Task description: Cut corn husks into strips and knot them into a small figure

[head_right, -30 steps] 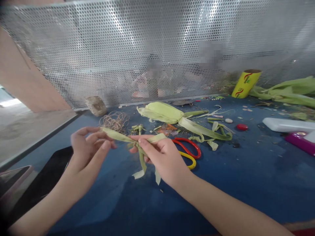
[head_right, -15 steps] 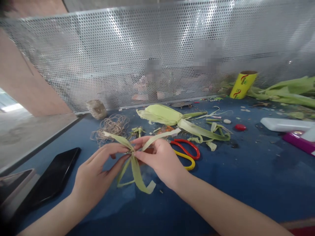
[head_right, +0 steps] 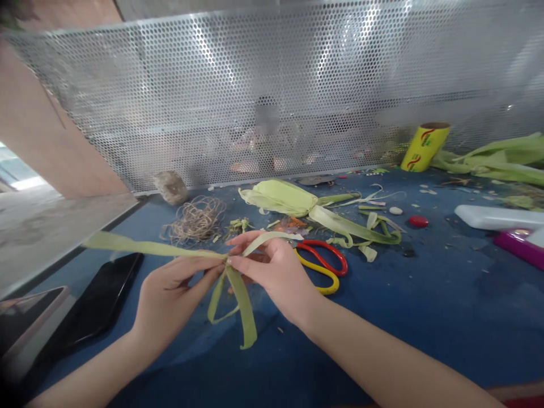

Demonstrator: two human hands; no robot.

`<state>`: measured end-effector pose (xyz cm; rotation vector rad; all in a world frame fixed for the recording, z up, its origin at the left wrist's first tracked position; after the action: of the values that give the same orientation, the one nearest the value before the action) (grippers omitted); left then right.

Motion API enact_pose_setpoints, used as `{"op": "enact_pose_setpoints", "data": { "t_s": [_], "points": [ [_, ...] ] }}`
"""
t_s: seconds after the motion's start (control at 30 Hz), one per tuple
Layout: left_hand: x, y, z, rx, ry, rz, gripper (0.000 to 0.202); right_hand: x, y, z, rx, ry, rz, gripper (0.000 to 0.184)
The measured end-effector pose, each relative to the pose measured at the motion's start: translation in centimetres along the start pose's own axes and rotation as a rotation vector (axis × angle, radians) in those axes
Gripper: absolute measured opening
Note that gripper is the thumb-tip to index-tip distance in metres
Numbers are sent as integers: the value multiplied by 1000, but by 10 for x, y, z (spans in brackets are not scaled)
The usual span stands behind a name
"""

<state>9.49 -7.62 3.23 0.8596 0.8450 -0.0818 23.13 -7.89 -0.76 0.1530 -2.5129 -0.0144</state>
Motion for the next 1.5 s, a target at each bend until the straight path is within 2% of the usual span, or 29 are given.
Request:
{"op": "enact_pose_setpoints", "data": {
  "t_s": [0.1, 0.23, 0.37, 0.5, 0.67, 0.8, 0.9, 1.13, 1.3, 1.37, 1.5],
  "points": [
    [-3, 0, 0, -28, -12, 14, 13, 0, 0, -3, -34, -118, -11, 18],
    [-2, -1, -1, -99, -69, 20, 11, -4, 2, -3, -52, -150, -20, 21],
    [5, -1, -1, -146, -164, -37, 12, -5, 4, 0, -42, -171, -52, 26],
    [9, 1, 1, -59, -121, -69, 16, -5, 3, 2, 16, -176, -62, 29],
    [4, 5, 1, 35, -83, -43, 23, -1, 0, 3, 76, -116, -65, 31],
    [2, 4, 1, 79, -169, -115, 35, 5, -4, 4, 163, -13, -131, 26],
    [3, 4, 4, 122, -177, -165, 34, 8, -6, 2, 212, -2, -155, 22],
    [5, 6, 5, 189, -199, -250, 38, 5, -5, -8, 168, -134, -181, 22],
    [3, 8, 5, 84, -259, -306, 26, 4, -5, -9, 176, -159, -243, 18],
    [3, 8, 6, 50, -245, -307, 28, 3, -4, -9, 153, -189, -253, 17],
    [6, 7, -6, -95, -292, -225, 27, 0, -3, -9, 110, -147, -225, 23]
  ]
}}
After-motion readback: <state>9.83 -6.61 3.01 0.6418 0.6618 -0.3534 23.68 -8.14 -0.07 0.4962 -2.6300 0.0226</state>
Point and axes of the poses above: each hand's wrist, its own y-axis towards the middle knuckle, its own x-axis out of the palm, z = x × y, the point moved 5 cm from there along y, towards the middle knuckle, and after that the axes turned 8 degrees about y, right-handed, at the moved point
